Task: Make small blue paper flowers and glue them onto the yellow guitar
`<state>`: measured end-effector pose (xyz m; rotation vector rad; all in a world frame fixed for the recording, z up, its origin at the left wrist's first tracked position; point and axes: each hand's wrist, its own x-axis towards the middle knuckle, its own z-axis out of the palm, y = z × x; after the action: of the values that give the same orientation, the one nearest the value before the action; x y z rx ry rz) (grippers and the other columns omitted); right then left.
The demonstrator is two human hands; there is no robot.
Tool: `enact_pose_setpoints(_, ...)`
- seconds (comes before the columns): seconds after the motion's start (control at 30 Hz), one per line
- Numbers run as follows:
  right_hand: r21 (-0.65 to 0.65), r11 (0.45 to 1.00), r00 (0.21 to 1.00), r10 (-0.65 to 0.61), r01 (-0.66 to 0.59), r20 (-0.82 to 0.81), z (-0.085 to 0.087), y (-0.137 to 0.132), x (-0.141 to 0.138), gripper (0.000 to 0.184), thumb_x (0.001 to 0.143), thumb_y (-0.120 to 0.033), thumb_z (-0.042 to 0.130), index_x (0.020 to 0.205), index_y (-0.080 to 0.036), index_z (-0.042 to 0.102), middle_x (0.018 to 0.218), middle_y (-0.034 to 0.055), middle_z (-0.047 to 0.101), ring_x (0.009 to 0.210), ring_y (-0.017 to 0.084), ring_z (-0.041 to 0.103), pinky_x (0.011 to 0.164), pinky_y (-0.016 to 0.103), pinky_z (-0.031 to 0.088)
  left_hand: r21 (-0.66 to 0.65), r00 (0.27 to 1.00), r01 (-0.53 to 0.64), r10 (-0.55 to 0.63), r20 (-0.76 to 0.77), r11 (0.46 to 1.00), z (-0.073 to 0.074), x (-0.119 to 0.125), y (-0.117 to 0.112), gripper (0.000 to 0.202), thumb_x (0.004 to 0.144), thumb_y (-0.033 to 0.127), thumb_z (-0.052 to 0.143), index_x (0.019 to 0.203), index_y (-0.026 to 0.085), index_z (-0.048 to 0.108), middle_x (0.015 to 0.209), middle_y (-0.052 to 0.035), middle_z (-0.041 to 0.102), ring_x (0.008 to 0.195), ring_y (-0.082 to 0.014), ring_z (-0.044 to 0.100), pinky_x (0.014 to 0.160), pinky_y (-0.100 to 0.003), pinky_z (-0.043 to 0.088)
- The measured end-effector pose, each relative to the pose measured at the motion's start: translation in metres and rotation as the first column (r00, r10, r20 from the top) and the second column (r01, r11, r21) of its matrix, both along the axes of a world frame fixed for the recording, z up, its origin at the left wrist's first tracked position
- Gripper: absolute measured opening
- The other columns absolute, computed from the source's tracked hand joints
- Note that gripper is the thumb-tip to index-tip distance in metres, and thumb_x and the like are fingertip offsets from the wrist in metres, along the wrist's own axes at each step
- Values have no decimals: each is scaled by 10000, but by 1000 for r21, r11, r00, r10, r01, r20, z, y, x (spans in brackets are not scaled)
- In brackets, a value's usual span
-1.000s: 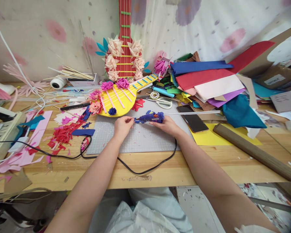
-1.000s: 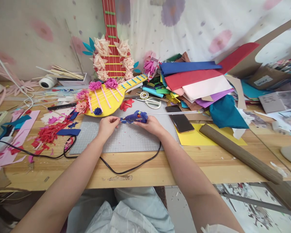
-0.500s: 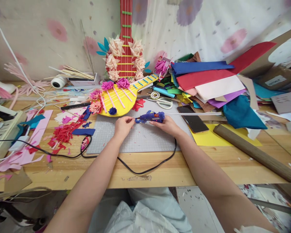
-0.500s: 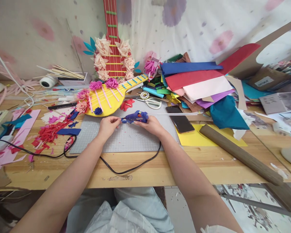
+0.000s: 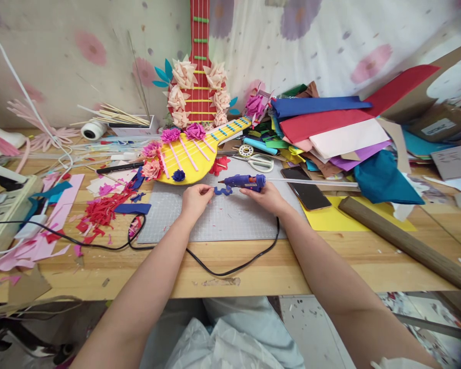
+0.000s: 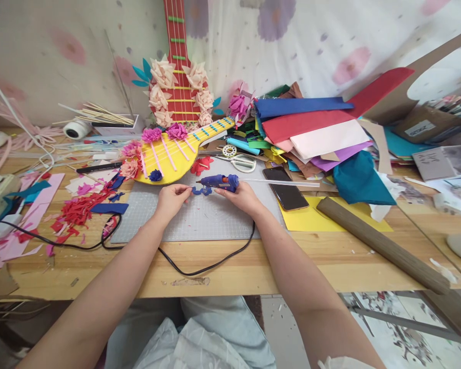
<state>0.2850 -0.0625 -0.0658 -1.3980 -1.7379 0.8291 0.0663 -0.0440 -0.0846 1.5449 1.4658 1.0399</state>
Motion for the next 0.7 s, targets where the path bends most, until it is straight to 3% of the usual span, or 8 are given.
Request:
enact_pose_setpoints(0.2, -30, 996, 996, -83, 82, -29, -1, -1, 1, 373, 716, -494, 644, 945, -204, 696, 939, 51, 716, 893, 237, 650, 792, 354, 503, -13, 1000, -12, 12, 24, 1000, 1, 0, 0, 181, 724, 326, 586, 733, 173, 681, 637, -18, 677, 479, -98, 550, 538, -227, 430)
enact_pose_setpoints(0.27, -12, 984, 984, -178, 177, -28, -4, 2, 2, 394, 705, -516, 642, 925, -194, 695, 914, 57, 718, 874, 252, 654, 765, 357, 505, -18, 998, -20, 21, 51, 1000, 1, 0, 0, 175, 721, 320, 589, 747, 170, 675, 657, -19, 678, 472, -92, 548, 525, -222, 433)
enact_pose_setpoints(0.47, 65, 848, 842, -531, 527, 100, -11, 24, 15, 543, 691, -609, 597, 946, -135, 669, 890, 137, 698, 867, 302, 644, 746, 390, 483, -2, 985, -41, 41, 170, 999, 4, 4, -3, 162, 720, 304, 587, 762, 161, 650, 632, -4, 633, 476, -88, 544, 419, -187, 395)
enact_pose_setpoints(0.57, 69, 824, 801, -564, 562, 201, -13, 33, 20, 548, 676, -638, 586, 858, -127, 665, 839, 163, 682, 845, 309, 637, 736, 396, 468, -23, 959, -58, 62, 275, 998, 6, 7, -6, 180, 700, 294, 621, 801, 151, 662, 589, 4, 595, 466, -89, 526, 367, -178, 378)
enact_pose_setpoints(0.7, 78, 853, 812, -516, 516, 273, -13, 35, 19, 494, 695, -630, 571, 837, -162, 640, 824, 138, 666, 858, 285, 620, 752, 376, 451, -85, 891, -61, 92, 444, 995, 11, 12, -9, 214, 680, 289, 660, 834, 141, 676, 501, 41, 521, 424, -68, 473, 377, -184, 420)
